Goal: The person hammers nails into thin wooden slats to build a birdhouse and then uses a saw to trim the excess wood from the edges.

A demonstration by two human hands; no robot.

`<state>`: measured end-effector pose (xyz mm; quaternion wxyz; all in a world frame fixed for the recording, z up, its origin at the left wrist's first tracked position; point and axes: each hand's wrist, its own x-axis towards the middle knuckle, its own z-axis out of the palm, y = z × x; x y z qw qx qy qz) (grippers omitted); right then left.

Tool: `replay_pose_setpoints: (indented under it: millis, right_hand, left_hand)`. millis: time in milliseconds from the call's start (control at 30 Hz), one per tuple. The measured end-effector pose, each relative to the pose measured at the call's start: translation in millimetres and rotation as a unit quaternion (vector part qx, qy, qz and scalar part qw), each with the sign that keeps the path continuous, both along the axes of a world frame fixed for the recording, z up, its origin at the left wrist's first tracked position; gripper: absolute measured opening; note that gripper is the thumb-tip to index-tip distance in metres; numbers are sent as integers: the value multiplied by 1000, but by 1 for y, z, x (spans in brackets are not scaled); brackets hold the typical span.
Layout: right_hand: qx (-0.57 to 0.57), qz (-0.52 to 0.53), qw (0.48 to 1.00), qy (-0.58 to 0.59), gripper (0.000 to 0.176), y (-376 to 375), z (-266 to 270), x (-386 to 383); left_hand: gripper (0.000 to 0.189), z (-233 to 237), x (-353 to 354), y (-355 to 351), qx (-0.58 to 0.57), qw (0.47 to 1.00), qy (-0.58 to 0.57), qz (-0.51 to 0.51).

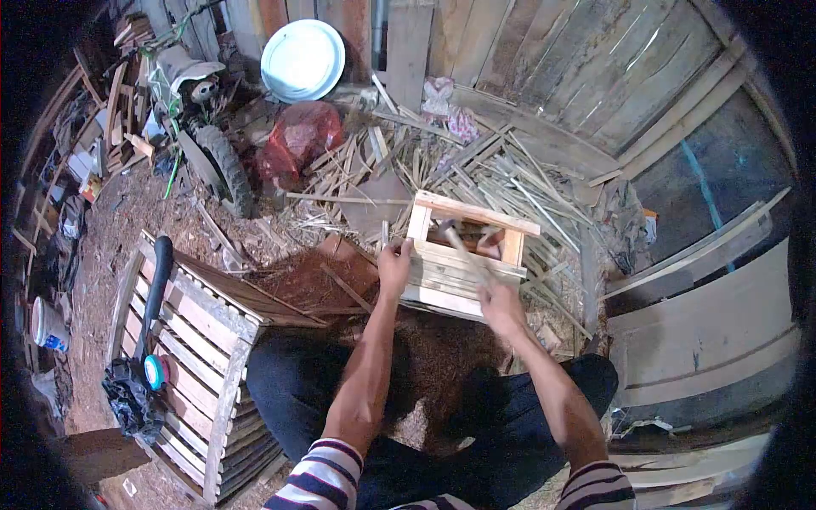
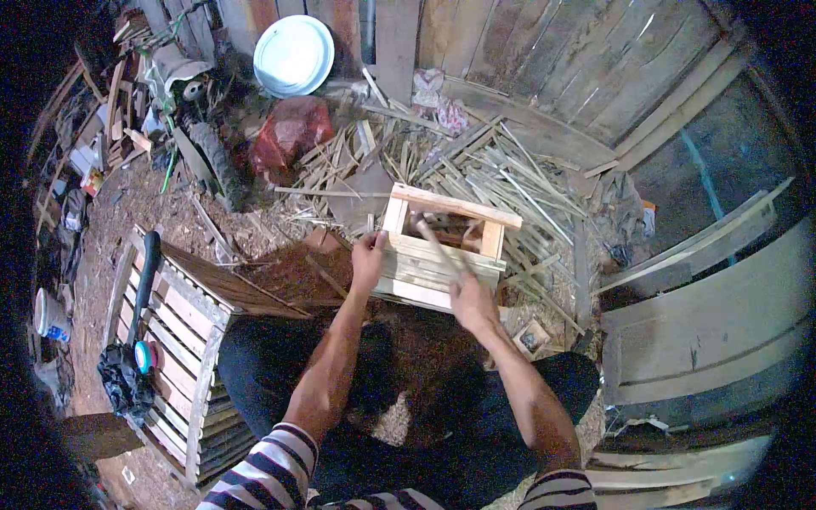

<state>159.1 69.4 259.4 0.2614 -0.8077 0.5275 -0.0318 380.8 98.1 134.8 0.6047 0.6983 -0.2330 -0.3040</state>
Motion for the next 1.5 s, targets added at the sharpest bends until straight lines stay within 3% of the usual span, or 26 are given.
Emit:
replay_pose_setpoints:
  millis: [67, 167, 200, 300, 333, 367, 400, 433, 467, 567, 633, 733, 833, 933, 1033, 1133, 1233, 1267, 1333, 1433, 1500]
  right_hand:
    - [-19, -90, 995, -31, 28, -19, 14, -4]
    - [-81, -196, 974, -73, 27, -48, -3, -33]
    - [-121, -248, 956, -103, 27, -59, -14, -42]
    - [-111, -228, 963, -89, 32, -75, -48, -68]
    - [-126, -235, 958, -106, 33, -99, -100, -82]
    - [-127, -238, 957, -109, 33, -99, -102, -81]
    - [-11, -317, 907, -277, 32, -98, -106, -78]
    - [107, -379, 812, -430, 32, -96, -111, -76]
    - [109, -382, 809, -432, 32, -91, -109, -75]
    - [117, -350, 806, -462, 29, -92, -97, -70]
    - [53, -340, 875, -341, 28, -103, -118, -70]
    - [-3, -338, 890, -307, 28, -109, -135, -72]
    - [43, -362, 868, -337, 32, -88, -93, -67]
    - [62, -363, 861, -351, 31, -107, -138, -74]
    - [108, -388, 846, -349, 31, -93, -102, -69]
    - [41, -361, 881, -303, 30, -113, -157, -78]
    - [64, -340, 912, -219, 27, -91, -106, -70]
    - [62, -339, 912, -221, 27, -92, -107, -69]
    - [94, -357, 844, -390, 24, -96, -126, -70]
    - [50, -372, 839, -394, 21, -98, -145, -70]
    - [40, -356, 865, -352, 19, -100, -156, -70]
  left_hand:
    - [30, 15, -10, 4, -18, 987, -122, 107]
    - [26, 8, -16, 6, -60, 963, -218, 145]
    - [26, 1, -15, 5, -59, 961, -229, 144]
    - [23, -1, -11, 6, -30, 972, -197, 124]
    - [22, 7, -12, 7, -26, 977, -181, 114]
    - [22, 3, -10, 6, -29, 976, -184, 111]
    - [22, -1, -8, 5, -38, 977, -181, 106]
    - [21, -7, -7, 6, -45, 978, -177, 102]
    - [22, 16, -13, 12, -48, 984, -148, 84]
    - [23, 18, -15, 10, -91, 966, -207, 122]
    - [23, 13, -14, 10, -82, 966, -214, 118]
    - [23, 14, -12, 9, -56, 968, -219, 112]
    - [23, 15, -13, 10, -49, 966, -231, 111]
    - [23, 11, -12, 9, -48, 969, -216, 110]
    - [25, 13, -11, 8, -44, 978, -180, 98]
    - [24, 2, -8, 8, -30, 971, -211, 105]
    - [24, -1, -5, 9, -63, 971, -209, 102]
    - [22, 7, -9, 10, -43, 973, -205, 100]
    - [20, 16, -12, 11, -24, 974, -203, 96]
    - [22, 25, -22, 13, -36, 965, -246, 83]
    - [28, 37, -39, 14, 27, 860, -507, 62]
